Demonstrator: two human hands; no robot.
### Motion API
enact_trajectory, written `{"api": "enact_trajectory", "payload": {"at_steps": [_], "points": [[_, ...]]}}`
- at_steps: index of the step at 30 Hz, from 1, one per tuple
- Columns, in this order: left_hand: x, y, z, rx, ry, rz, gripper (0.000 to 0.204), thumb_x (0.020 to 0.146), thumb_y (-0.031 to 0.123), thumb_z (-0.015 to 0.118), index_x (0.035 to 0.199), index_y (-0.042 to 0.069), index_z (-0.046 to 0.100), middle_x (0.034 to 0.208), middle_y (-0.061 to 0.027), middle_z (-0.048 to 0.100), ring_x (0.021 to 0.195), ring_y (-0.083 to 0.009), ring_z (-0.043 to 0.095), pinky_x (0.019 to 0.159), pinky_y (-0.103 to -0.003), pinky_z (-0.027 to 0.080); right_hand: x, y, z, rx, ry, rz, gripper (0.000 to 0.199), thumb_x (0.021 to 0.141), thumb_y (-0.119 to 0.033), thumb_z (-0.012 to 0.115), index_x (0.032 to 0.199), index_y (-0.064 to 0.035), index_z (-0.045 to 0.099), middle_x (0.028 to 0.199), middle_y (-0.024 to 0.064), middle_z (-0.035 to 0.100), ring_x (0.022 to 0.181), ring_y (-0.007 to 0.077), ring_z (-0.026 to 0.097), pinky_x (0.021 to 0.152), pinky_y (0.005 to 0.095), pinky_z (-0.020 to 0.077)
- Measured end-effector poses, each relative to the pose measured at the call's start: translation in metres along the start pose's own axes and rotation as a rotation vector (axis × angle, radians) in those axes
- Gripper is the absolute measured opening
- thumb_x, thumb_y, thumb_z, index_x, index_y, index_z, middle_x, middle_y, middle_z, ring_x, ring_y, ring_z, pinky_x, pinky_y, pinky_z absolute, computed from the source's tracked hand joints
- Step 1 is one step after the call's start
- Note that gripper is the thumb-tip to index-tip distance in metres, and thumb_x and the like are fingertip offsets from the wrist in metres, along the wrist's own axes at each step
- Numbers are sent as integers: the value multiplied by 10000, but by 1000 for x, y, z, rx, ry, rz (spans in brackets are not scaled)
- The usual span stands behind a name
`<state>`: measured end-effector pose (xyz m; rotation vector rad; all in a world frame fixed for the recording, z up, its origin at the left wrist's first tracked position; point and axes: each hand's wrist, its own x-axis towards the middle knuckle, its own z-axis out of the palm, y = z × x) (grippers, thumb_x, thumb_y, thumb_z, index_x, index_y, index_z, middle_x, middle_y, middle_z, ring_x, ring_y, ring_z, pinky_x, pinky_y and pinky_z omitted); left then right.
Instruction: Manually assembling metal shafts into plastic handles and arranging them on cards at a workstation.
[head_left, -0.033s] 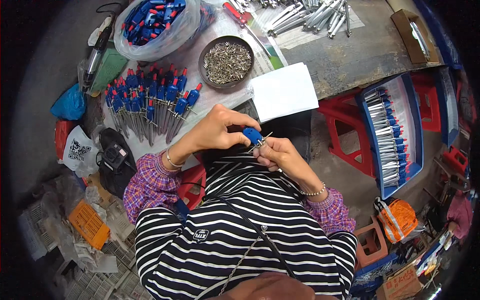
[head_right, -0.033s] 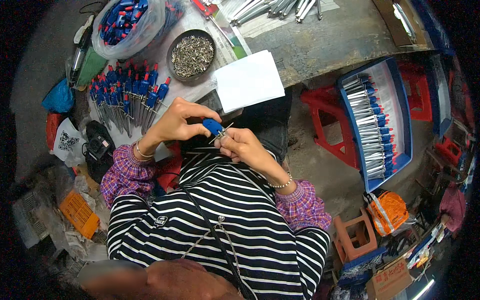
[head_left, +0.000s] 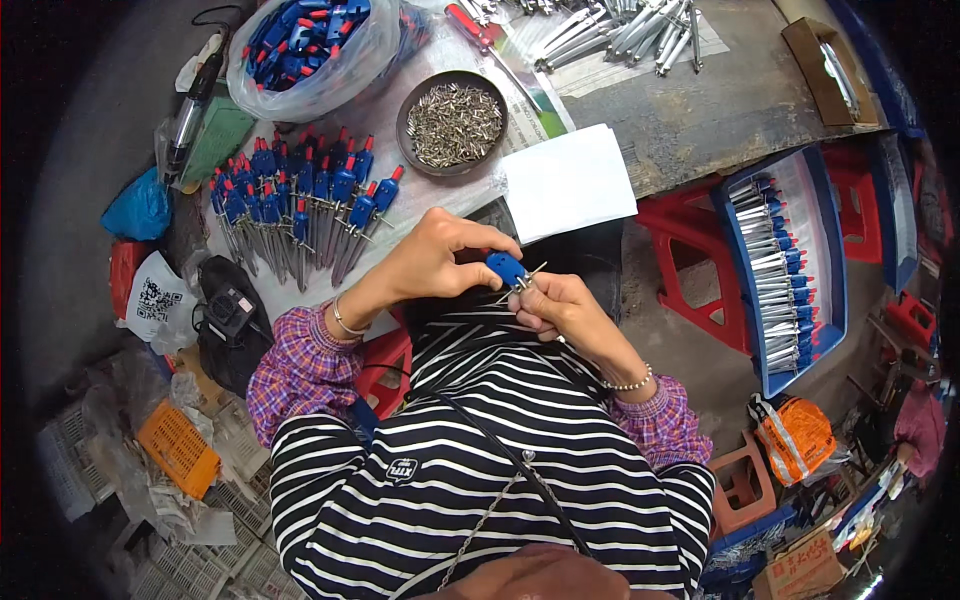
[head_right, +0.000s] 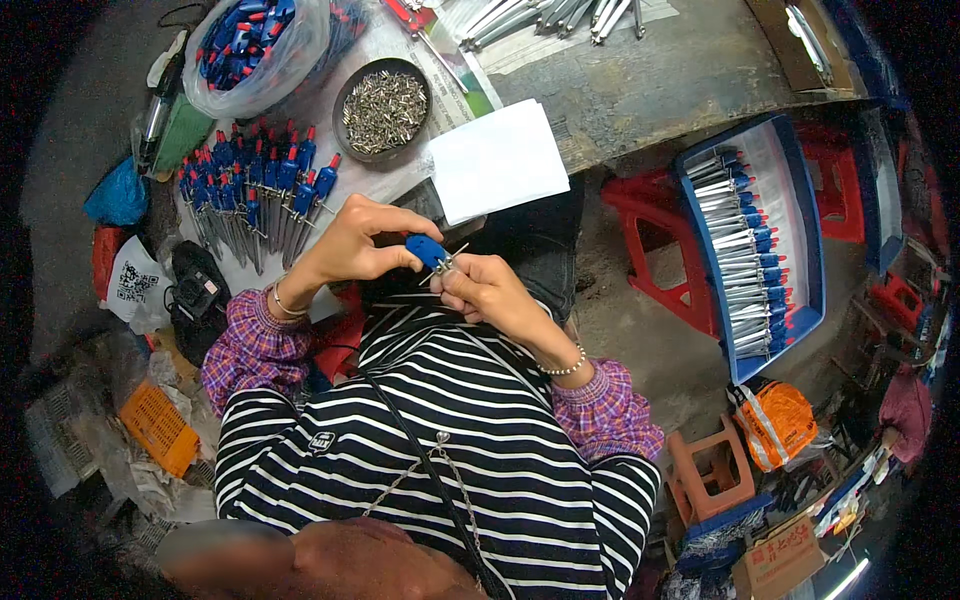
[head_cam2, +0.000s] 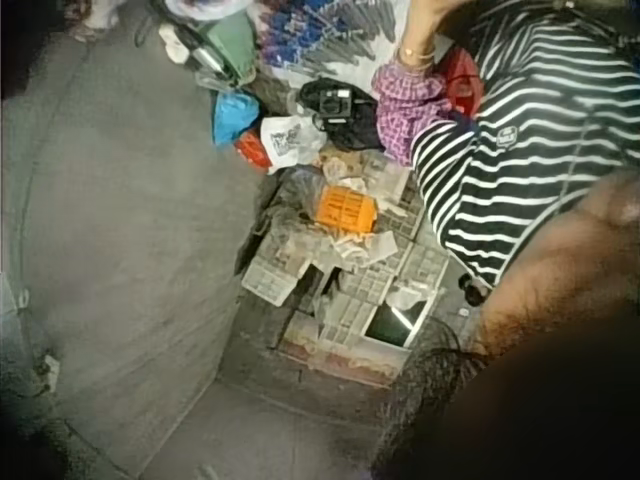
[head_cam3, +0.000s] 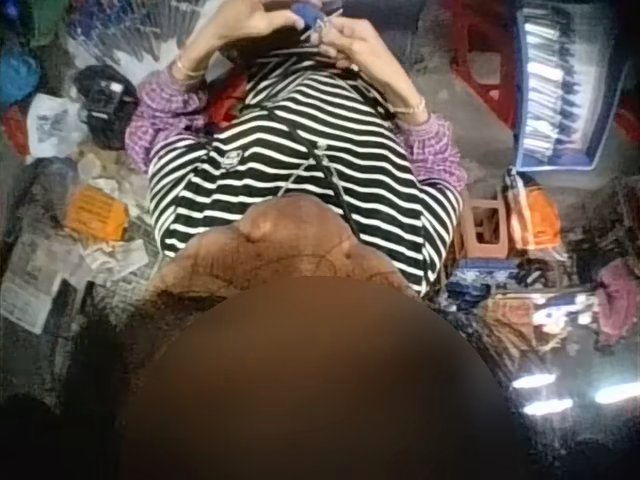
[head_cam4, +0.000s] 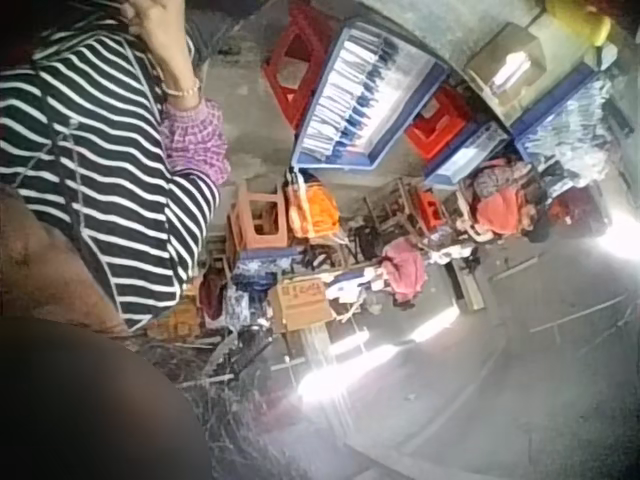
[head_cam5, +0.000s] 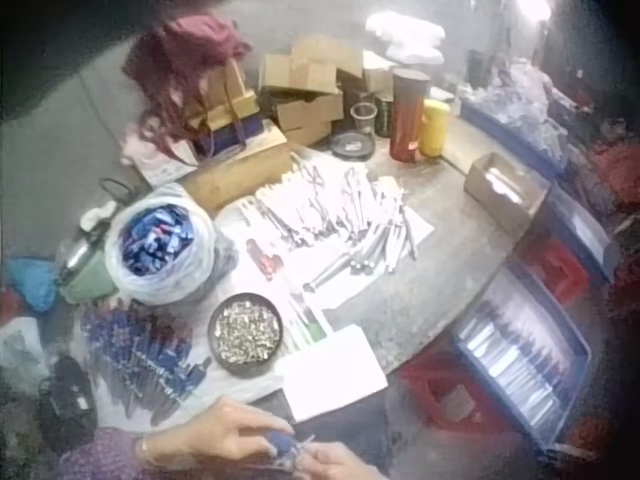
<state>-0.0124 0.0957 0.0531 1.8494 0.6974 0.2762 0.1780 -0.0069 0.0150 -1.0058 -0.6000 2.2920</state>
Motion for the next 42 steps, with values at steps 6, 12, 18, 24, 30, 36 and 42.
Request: {"api": "enact_trajectory", "payload": {"at_steps": [6, 12, 18, 24, 30, 36, 42], "points": [[5, -3, -6, -55, -117, -70, 287, 625, 59, 756, 896, 4, 678, 774, -101, 685, 687, -168, 665, 628, -247, 509, 0, -2, -2, -45, -24, 39, 182, 919, -167, 477, 886, -21, 581, 633, -59, 466, 522, 13, 373, 452, 152, 299], [2, -4, -6, -79, -97, -64, 292, 629, 56, 759, 905, 6, 677, 758, -90, 681, 650, -129, 647, 585, -230, 496, 1, 2, 0, -28, -40, 36, 196, 924, -172, 478, 877, -12, 582, 633, -55, 467, 521, 18, 375, 453, 158, 302], [-1, -7, -2, -79, -52, -55, 288, 628, 41, 750, 905, 8, 681, 752, -79, 681, 637, -120, 640, 561, -225, 484, 2, 2, 0, -35, -21, 41, 199, 925, -176, 479, 873, -15, 583, 634, -54, 465, 526, 20, 377, 455, 164, 305], [1, -10, -5, -79, -100, -74, 298, 616, 22, 744, 908, 13, 683, 756, -80, 684, 646, -123, 645, 582, -224, 495, 2, 1, 0, -61, -33, 28, 188, 944, -171, 471, 909, -6, 553, 643, -47, 448, 517, 12, 322, 448, 157, 249], [0, -11, -4, -100, -54, -64, 303, 613, 22, 746, 910, 18, 685, 770, -85, 687, 666, -133, 656, 596, -228, 502, 1, -3, 1, -39, -21, 50, 181, 942, -166, 472, 905, -10, 556, 634, -53, 440, 516, 13, 324, 450, 155, 257], [0, -11, -4, -91, -69, -81, 307, 613, 30, 751, 913, 17, 685, 774, -91, 686, 674, -136, 657, 597, -231, 504, 1, -2, -1, -40, -27, 52, 191, 929, -163, 461, 889, -14, 573, 636, -53, 464, 521, 20, 375, 452, 162, 308], [0, -11, -6, -107, -101, -101, 306, 614, 25, 750, 912, 14, 684, 778, -92, 686, 671, -135, 653, 604, -232, 505, 1, -1, -1, -92, -21, 45, 200, 927, -173, 466, 884, -14, 579, 643, -52, 470, 531, 21, 386, 458, 164, 316]]}}
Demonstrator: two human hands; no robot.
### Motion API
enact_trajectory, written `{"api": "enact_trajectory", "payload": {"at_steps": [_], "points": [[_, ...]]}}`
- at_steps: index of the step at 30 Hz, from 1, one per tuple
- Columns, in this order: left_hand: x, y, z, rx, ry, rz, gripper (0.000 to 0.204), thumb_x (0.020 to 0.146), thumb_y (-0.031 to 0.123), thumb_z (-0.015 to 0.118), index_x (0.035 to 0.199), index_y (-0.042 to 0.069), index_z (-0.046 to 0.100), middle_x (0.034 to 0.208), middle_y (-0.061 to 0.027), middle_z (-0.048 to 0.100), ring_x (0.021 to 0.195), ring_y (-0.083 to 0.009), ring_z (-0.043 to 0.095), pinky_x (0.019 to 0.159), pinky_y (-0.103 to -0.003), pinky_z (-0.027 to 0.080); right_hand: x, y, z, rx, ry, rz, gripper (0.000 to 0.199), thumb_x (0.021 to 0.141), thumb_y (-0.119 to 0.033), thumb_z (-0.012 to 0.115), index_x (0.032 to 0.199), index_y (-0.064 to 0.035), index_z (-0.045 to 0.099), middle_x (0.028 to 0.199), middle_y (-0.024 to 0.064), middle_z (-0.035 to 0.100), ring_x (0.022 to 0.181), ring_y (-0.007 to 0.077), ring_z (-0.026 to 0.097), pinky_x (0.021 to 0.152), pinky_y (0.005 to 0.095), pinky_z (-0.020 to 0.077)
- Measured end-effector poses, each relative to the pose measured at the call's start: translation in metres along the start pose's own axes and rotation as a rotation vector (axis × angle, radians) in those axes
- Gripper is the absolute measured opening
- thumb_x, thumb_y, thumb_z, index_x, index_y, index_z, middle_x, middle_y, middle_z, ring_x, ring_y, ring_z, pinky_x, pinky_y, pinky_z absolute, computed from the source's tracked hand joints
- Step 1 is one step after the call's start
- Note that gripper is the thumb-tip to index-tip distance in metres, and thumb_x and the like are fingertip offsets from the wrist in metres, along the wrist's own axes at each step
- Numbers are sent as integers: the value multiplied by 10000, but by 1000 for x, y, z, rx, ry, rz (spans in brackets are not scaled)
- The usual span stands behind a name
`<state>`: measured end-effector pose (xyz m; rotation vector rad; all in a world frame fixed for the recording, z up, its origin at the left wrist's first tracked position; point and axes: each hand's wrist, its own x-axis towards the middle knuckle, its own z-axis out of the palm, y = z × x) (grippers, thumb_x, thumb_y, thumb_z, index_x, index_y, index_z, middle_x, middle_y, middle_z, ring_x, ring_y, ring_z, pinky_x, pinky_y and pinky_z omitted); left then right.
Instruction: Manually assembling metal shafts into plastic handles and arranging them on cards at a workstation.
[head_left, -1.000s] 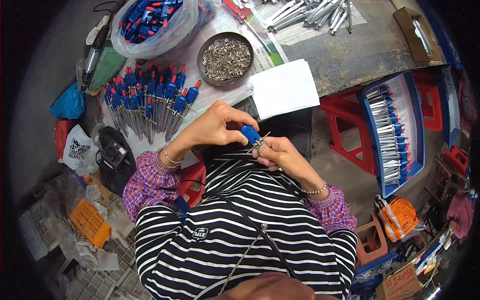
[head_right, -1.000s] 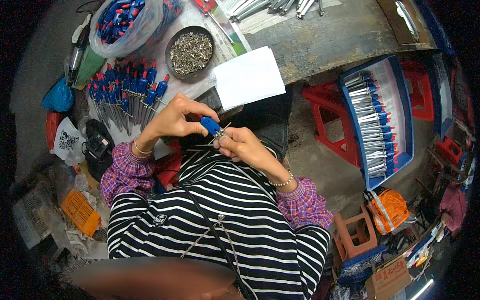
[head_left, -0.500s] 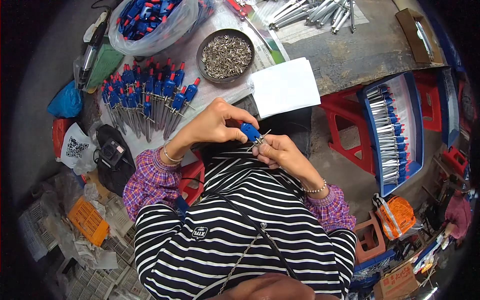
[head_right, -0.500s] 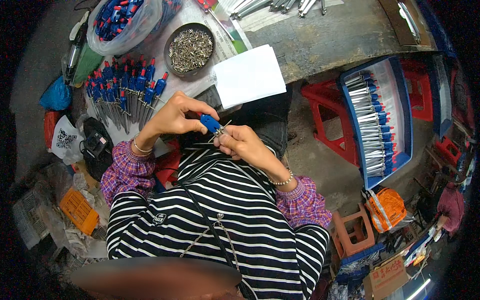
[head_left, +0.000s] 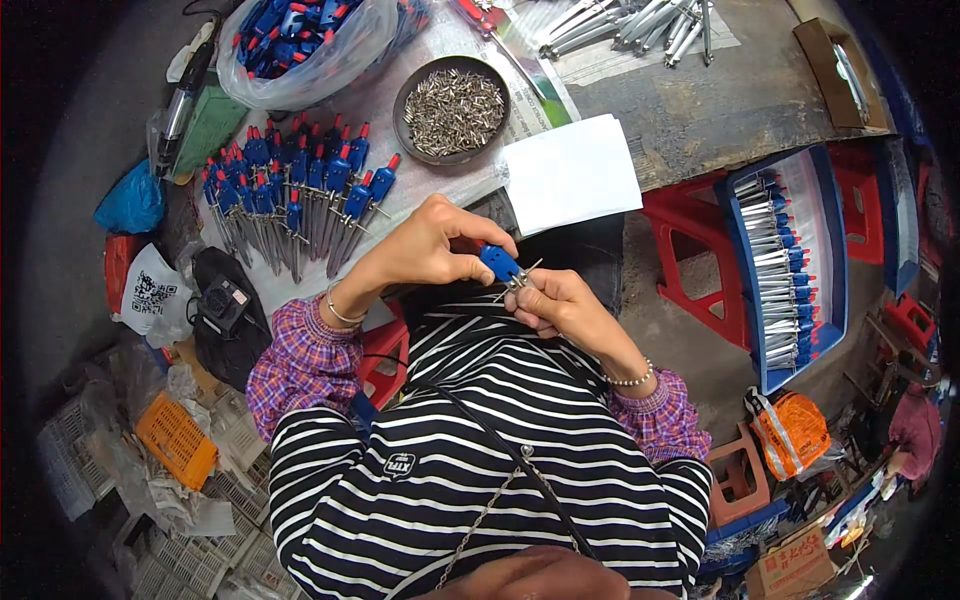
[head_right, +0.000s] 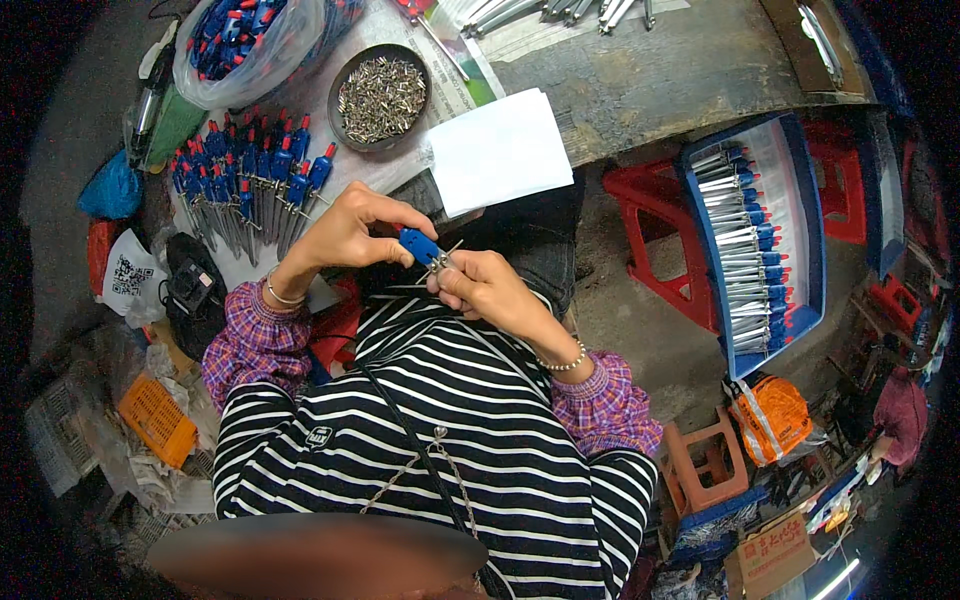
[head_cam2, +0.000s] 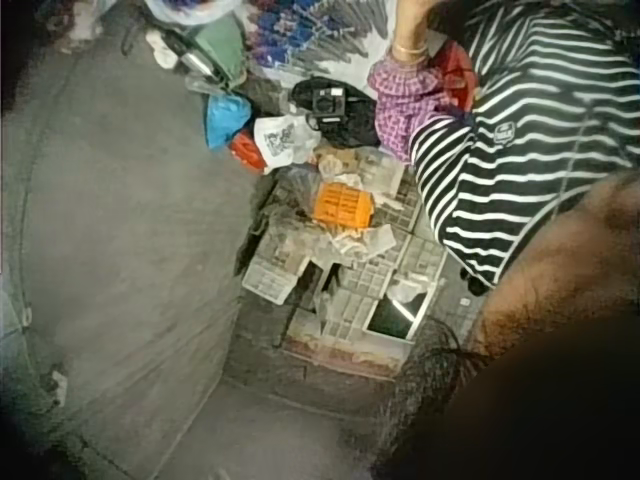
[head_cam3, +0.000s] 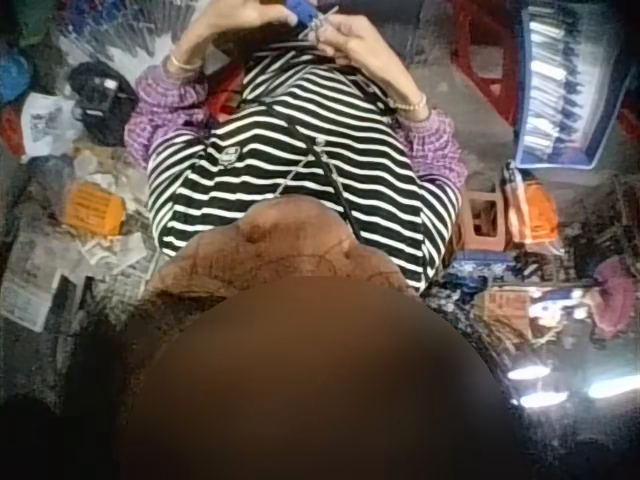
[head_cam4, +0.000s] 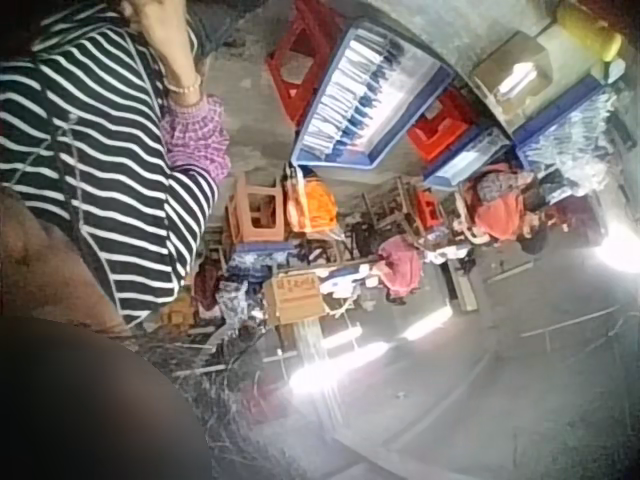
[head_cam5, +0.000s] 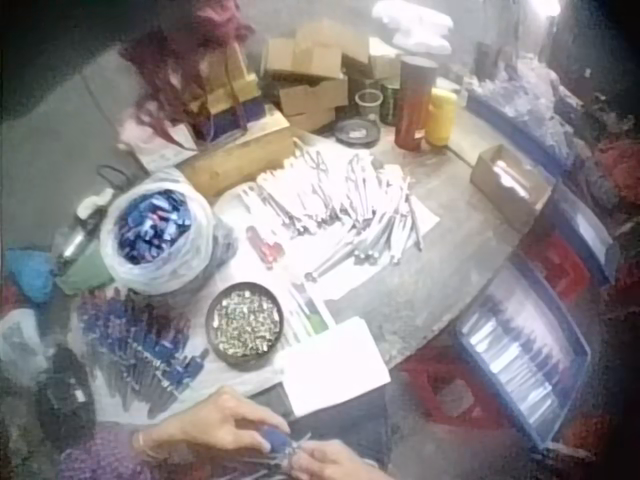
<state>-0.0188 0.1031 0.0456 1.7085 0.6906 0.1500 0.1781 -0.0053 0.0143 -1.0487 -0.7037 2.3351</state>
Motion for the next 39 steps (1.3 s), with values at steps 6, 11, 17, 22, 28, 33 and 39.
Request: {"api": "enact_trajectory", "payload": {"at_steps": [6, 11, 17, 22, 28, 33, 39], "points": [[0, 0, 1, 13, 20, 33, 301, 620, 27, 751, 914, 15, 685, 779, -89, 686, 672, -130, 652, 600, -225, 503, 0, 1, 0, -16, 16, -18, 191, 926, -153, 470, 876, -6, 581, 642, -44, 479, 533, 26, 395, 461, 171, 327], [1, 2, 1, 5, 12, 15, 302, 621, 33, 754, 914, 15, 685, 777, -88, 686, 666, -128, 649, 595, -228, 502, -1, 2, 0, -24, 16, -40, 192, 929, -150, 469, 878, 1, 577, 643, -38, 478, 523, 28, 392, 455, 171, 324], [0, 2, 0, 13, -15, 4, 296, 623, 39, 754, 910, 16, 686, 770, -82, 686, 659, -126, 645, 589, -231, 499, -2, 1, 2, 7, 10, -24, 205, 945, -177, 477, 899, 4, 563, 644, -39, 468, 513, 14, 352, 442, 159, 270], [0, 2, 0, 21, -32, -16, 311, 626, 39, 751, 927, 9, 678, 806, -92, 685, 684, -134, 647, 606, -229, 496, -1, 2, 1, 2, 29, -38, 196, 936, -164, 481, 892, 4, 573, 641, -33, 483, 514, 22, 382, 447, 163, 303], [0, 8, 1, 39, 58, 13, 323, 667, 56, 726, 978, -1, 657, 876, -118, 677, 775, -169, 649, 682, -267, 498, 1, 5, -2, 18, 65, -86, 214, 929, -173, 490, 875, 9, 590, 630, -19, 519, 497, 32, 418, 439, 174, 342], [2, 5, 0, 60, 30, 62, 312, 672, 69, 727, 970, 6, 658, 855, -104, 677, 765, -185, 651, 686, -279, 499, 1, 6, -2, -16, 74, -96, 222, 928, -169, 487, 874, 16, 597, 622, -14, 527, 493, 34, 429, 437, 177, 347], [3, 6, -1, 43, 9, 69, 301, 660, 76, 741, 946, 13, 666, 817, -99, 675, 714, -174, 646, 639, -273, 494, -1, 5, -1, -62, 51, -73, 215, 947, -169, 479, 892, 20, 565, 648, -17, 503, 502, 20, 385, 438, 164, 319]]}}
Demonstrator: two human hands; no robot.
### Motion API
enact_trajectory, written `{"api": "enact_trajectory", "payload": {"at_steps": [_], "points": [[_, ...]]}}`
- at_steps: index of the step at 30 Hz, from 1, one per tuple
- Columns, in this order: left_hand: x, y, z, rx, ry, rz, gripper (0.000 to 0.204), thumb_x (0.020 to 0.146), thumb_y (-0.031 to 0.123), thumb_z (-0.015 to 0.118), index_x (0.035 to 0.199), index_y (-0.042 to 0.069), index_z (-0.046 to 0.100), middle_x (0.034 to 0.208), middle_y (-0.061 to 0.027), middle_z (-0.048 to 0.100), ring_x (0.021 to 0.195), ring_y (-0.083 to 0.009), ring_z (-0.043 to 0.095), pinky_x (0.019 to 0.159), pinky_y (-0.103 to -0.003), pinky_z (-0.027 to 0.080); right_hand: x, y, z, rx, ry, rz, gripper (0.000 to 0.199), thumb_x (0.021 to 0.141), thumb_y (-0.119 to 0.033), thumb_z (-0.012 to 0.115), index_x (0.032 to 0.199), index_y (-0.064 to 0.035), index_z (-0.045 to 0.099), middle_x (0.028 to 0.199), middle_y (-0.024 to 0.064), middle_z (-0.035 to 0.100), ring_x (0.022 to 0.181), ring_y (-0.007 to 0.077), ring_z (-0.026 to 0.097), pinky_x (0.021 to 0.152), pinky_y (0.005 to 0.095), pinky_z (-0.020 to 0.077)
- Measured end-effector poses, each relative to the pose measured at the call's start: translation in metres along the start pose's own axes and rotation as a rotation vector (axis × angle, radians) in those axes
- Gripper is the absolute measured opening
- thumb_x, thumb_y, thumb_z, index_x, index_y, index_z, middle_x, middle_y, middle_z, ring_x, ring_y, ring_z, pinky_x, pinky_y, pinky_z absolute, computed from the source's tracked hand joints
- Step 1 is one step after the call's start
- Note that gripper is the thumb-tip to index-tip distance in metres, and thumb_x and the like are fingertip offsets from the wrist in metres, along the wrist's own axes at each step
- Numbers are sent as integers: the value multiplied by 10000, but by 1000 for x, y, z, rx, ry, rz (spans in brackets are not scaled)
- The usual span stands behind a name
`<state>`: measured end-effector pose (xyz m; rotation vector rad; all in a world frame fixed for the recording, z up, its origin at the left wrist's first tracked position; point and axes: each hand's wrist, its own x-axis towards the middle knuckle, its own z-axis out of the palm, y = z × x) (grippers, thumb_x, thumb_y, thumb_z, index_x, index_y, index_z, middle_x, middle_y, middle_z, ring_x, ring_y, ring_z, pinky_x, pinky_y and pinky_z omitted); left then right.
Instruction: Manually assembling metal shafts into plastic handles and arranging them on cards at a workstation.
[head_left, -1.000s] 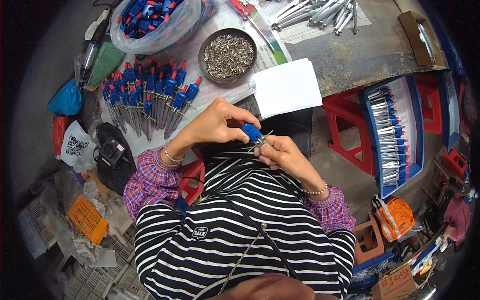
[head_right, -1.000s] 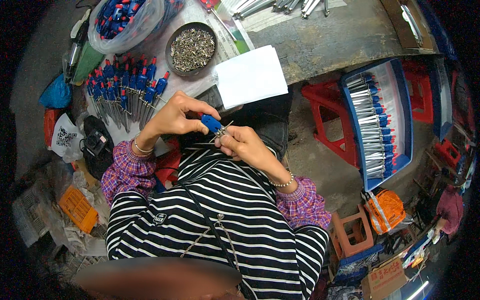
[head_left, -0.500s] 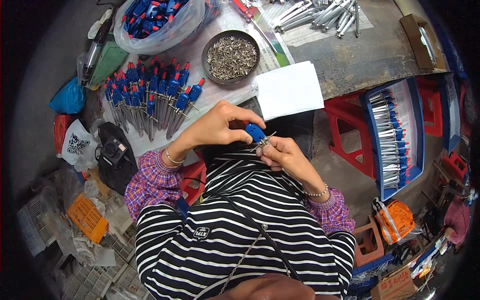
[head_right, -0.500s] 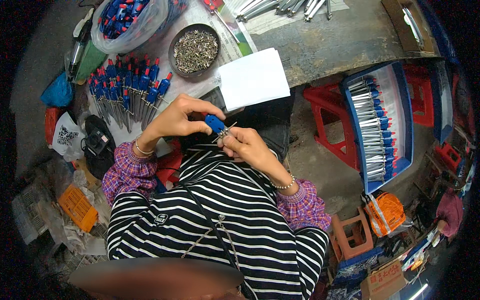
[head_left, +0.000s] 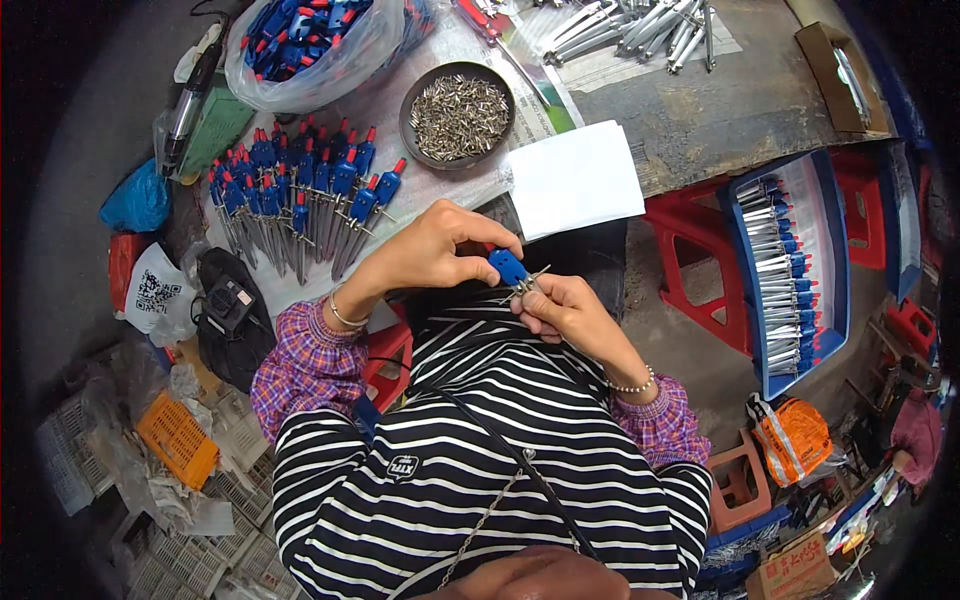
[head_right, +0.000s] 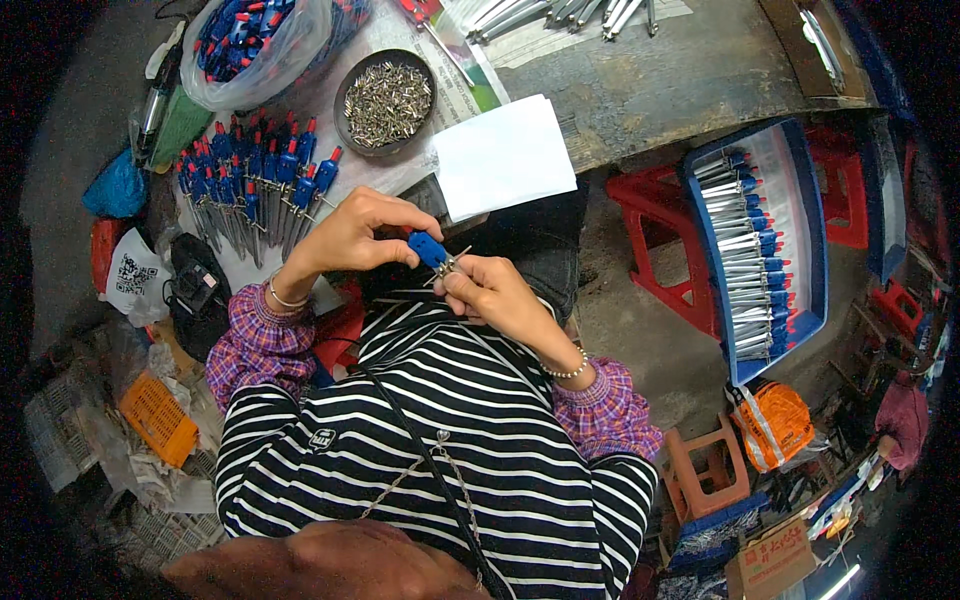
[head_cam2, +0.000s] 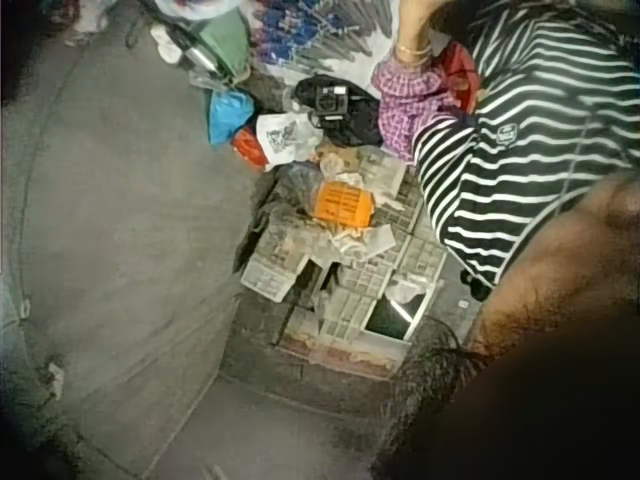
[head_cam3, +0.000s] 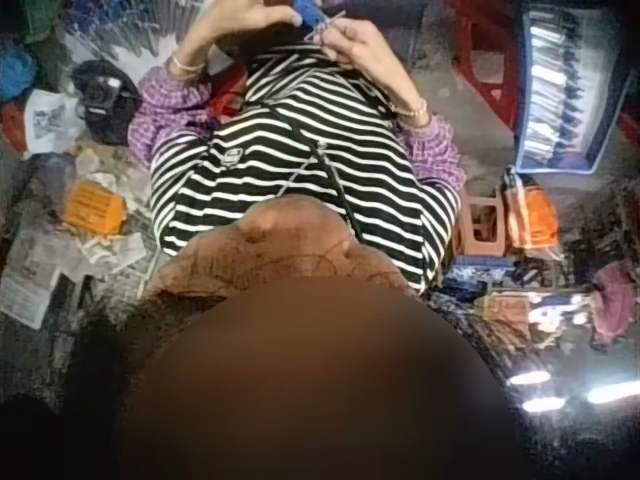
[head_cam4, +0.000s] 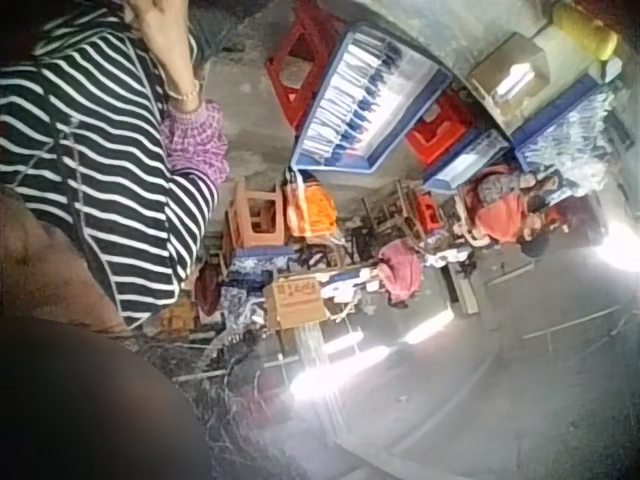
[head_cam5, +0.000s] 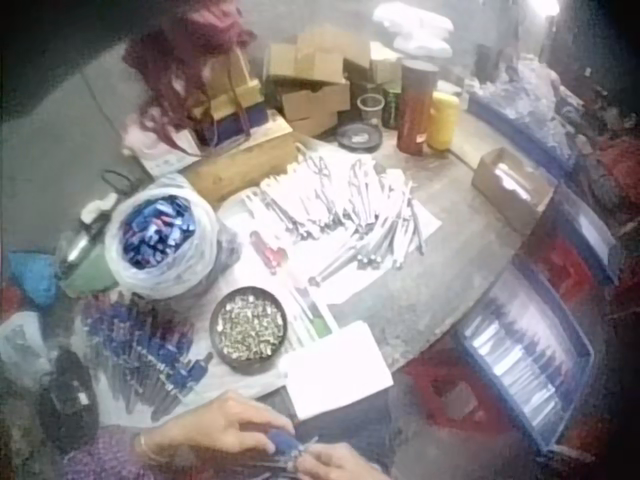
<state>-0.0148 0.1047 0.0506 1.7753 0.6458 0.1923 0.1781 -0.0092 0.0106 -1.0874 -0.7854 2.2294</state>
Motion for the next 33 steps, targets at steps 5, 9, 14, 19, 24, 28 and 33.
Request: {"api": "enact_trajectory", "payload": {"at_steps": [5, 9, 14, 19, 24, 28, 33], "points": [[0, 0, 1, -15, 16, 19, 304, 653, 71, 741, 943, 15, 671, 799, -98, 675, 690, -166, 645, 618, -269, 493, -1, -1, 1, -7, 2, -11, 213, 945, -166, 481, 888, 21, 566, 643, -23, 501, 501, 19, 384, 437, 162, 310], [-1, -1, 3, -28, 45, 24, 300, 647, 74, 743, 935, 18, 677, 788, -96, 679, 675, -162, 649, 610, -262, 494, -1, -1, 0, -19, 1, -15, 210, 945, -163, 479, 889, 19, 567, 641, -24, 501, 499, 19, 382, 437, 163, 307], [0, 0, 2, -12, 48, 32, 300, 644, 69, 741, 933, 19, 679, 790, -98, 681, 679, -161, 651, 612, -259, 494, -2, -4, 1, -8, 4, 2, 200, 940, -157, 485, 884, 16, 568, 637, -27, 493, 499, 16, 380, 431, 163, 296], [0, 0, 0, 7, 21, 43, 299, 644, 71, 743, 931, 19, 678, 785, -95, 680, 678, -158, 649, 608, -256, 492, -1, -3, 1, -31, -3, -13, 200, 940, -159, 485, 883, 13, 567, 631, -27, 489, 494, 16, 375, 428, 161, 288], [0, 0, -1, 1, 6, 14, 298, 647, 78, 748, 929, 18, 675, 782, -87, 677, 684, -153, 646, 611, -252, 489, -1, -4, 1, -49, 9, -9, 204, 941, -162, 482, 883, 15, 567, 633, -25, 490, 493, 16, 374, 427, 160, 286], [-1, -1, 0, -20, 33, 16, 295, 650, 68, 743, 933, 16, 674, 790, -89, 677, 691, -151, 647, 620, -252, 492, 0, -4, 1, -54, 6, -24, 213, 944, -169, 480, 883, 16, 567, 638, -24, 493, 491, 17, 374, 428, 162, 290], [-2, -2, -1, -42, 30, -4, 290, 658, 62, 740, 935, 11, 674, 806, -94, 680, 703, -156, 649, 642, -254, 500, 0, -5, 2, -5, 3, 2, 220, 946, -176, 478, 888, 16, 567, 637, -25, 494, 491, 19, 376, 432, 164, 298]]}}
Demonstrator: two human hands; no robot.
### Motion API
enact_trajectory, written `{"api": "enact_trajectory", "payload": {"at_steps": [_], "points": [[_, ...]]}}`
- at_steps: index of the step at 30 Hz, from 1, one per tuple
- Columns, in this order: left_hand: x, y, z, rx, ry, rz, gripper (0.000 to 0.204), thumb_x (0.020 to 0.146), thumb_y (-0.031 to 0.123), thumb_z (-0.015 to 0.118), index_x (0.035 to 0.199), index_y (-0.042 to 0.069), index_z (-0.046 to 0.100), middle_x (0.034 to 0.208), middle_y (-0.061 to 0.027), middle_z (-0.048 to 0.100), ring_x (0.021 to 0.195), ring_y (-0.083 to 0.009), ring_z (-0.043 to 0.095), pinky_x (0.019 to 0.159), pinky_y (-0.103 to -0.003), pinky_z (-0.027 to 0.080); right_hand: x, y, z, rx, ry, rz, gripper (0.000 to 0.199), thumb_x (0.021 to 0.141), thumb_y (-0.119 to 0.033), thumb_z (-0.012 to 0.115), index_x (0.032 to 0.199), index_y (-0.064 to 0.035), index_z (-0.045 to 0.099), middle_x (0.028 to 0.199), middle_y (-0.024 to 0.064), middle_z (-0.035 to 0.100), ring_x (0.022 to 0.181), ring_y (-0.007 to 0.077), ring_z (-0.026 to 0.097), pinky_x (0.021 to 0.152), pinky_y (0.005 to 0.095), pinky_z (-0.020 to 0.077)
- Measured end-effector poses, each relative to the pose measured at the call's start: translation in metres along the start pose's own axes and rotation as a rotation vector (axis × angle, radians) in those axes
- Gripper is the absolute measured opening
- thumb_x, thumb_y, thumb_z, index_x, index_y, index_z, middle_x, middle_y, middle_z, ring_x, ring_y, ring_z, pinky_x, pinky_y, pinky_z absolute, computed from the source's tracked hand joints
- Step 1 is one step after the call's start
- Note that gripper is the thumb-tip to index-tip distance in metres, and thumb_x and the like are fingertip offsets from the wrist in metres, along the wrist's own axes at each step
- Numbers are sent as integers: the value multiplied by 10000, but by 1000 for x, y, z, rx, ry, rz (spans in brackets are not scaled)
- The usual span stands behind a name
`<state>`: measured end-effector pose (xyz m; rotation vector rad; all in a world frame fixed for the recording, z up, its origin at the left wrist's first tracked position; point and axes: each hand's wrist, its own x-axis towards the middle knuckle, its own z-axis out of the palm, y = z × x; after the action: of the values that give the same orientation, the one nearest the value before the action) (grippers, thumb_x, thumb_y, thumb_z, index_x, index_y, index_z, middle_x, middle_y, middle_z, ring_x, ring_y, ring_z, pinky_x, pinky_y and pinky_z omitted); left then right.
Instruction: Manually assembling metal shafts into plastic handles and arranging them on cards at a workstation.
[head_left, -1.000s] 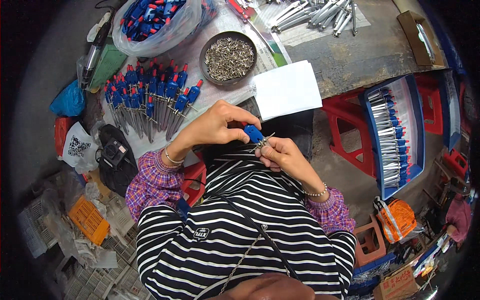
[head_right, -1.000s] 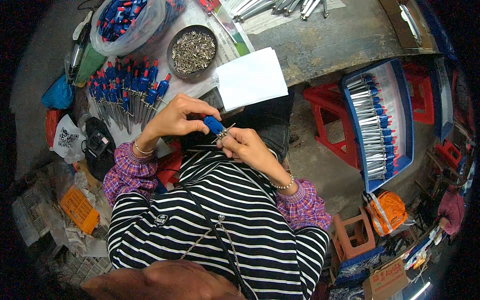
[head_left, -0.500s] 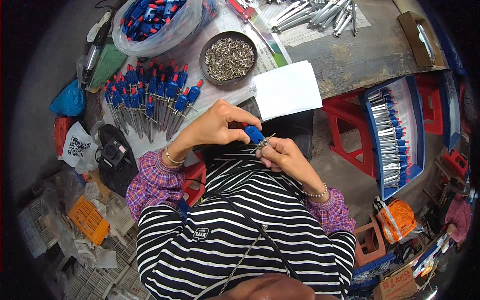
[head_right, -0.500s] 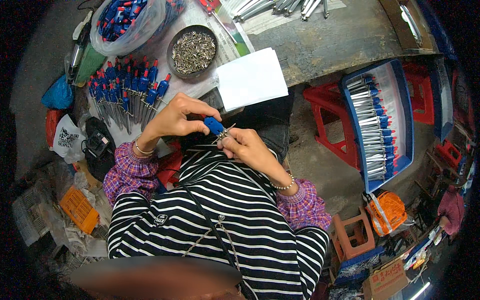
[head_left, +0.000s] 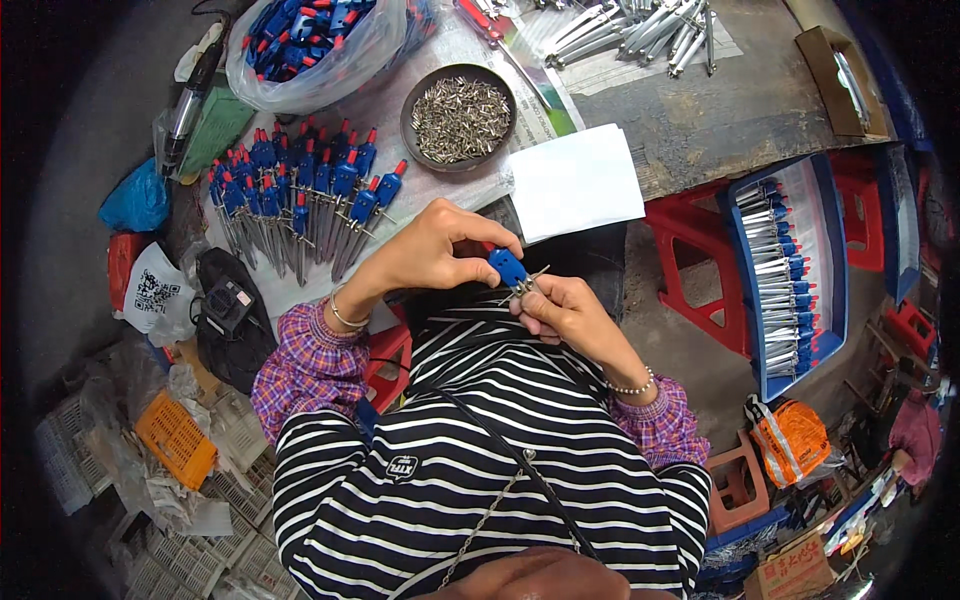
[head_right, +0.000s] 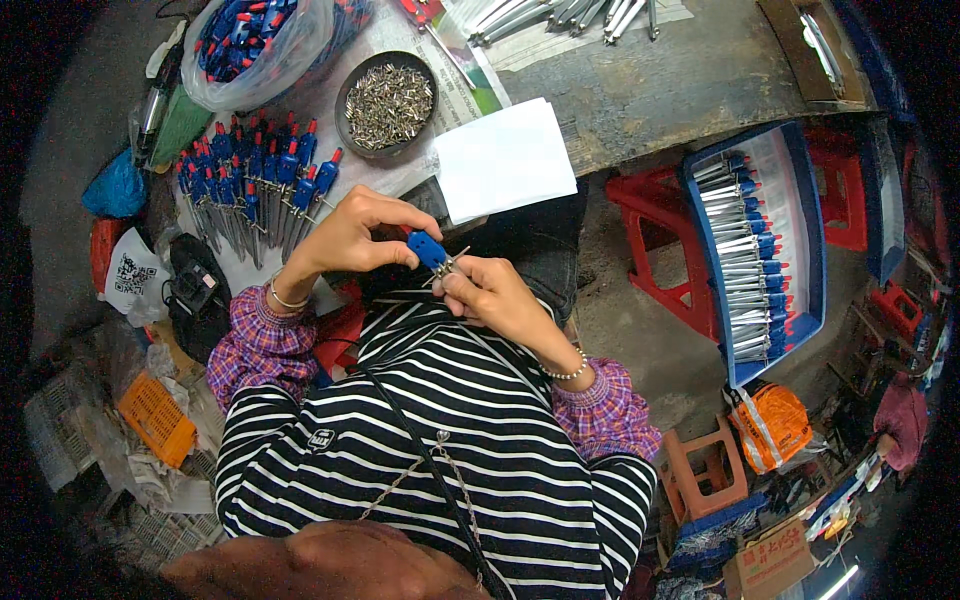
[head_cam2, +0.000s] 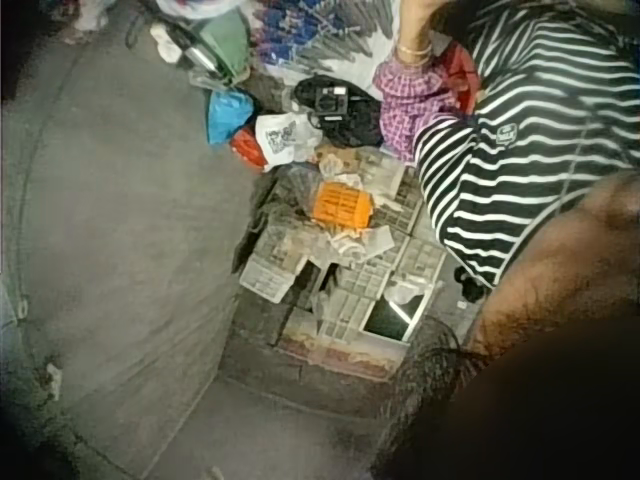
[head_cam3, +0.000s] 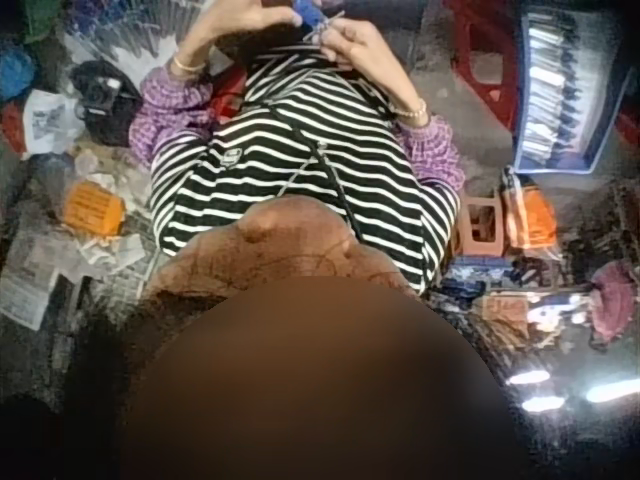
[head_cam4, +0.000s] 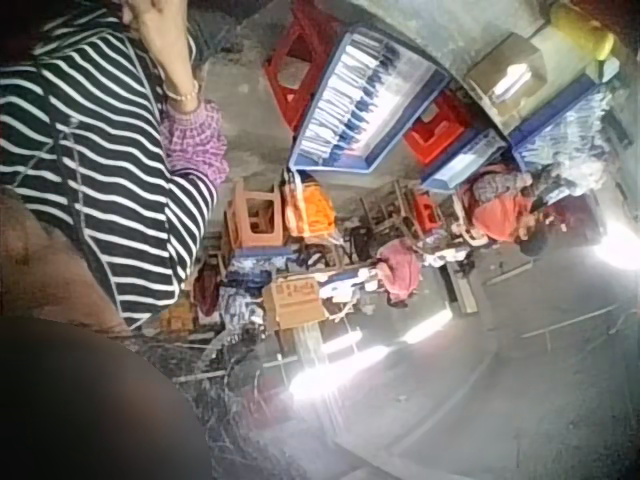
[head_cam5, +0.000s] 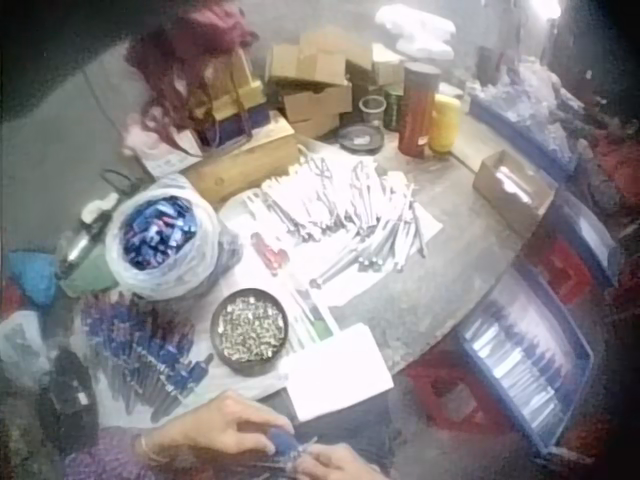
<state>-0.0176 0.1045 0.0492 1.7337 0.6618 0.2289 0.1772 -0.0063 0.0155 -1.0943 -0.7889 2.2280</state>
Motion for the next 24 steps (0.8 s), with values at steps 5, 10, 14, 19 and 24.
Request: {"api": "enact_trajectory", "payload": {"at_steps": [5, 10, 14, 19, 24], "points": [[-2, -1, 1, -10, 12, -26, 296, 654, 61, 743, 937, 11, 676, 809, -95, 682, 706, -154, 652, 639, -255, 499, 0, 0, 0, -2, -5, 0, 223, 949, -182, 475, 894, 14, 567, 642, -27, 496, 494, 18, 375, 434, 163, 305], [-3, -1, 1, 3, 13, -30, 299, 647, 55, 745, 934, 8, 677, 798, -95, 683, 700, -152, 654, 627, -250, 494, 0, -1, 0, 33, -10, 15, 222, 949, -183, 475, 896, 12, 567, 644, -27, 495, 494, 15, 372, 433, 159, 302], [-5, -2, 2, -5, 36, -31, 292, 643, 49, 743, 923, 0, 677, 792, -103, 684, 699, -159, 657, 628, -251, 493, -1, -2, 2, 66, -15, 20, 221, 949, -182, 476, 898, 13, 566, 644, -28, 494, 492, 12, 367, 432, 156, 298], [-6, -2, 3, -2, 43, -33, 290, 645, 48, 741, 922, -2, 676, 800, -105, 684, 706, -164, 660, 637, -256, 495, 0, 0, 1, 57, -18, 25, 218, 949, -179, 475, 900, 14, 565, 644, -27, 493, 493, 12, 366, 431, 156, 297], [-5, -4, 2, -6, 24, -16, 303, 651, 63, 747, 938, -1, 673, 820, -103, 685, 728, -171, 662, 662, -259, 499, 0, -1, 1, 92, -31, 31, 215, 948, -173, 474, 899, 16, 566, 644, -25, 497, 493, 14, 369, 430, 158, 301]]}}
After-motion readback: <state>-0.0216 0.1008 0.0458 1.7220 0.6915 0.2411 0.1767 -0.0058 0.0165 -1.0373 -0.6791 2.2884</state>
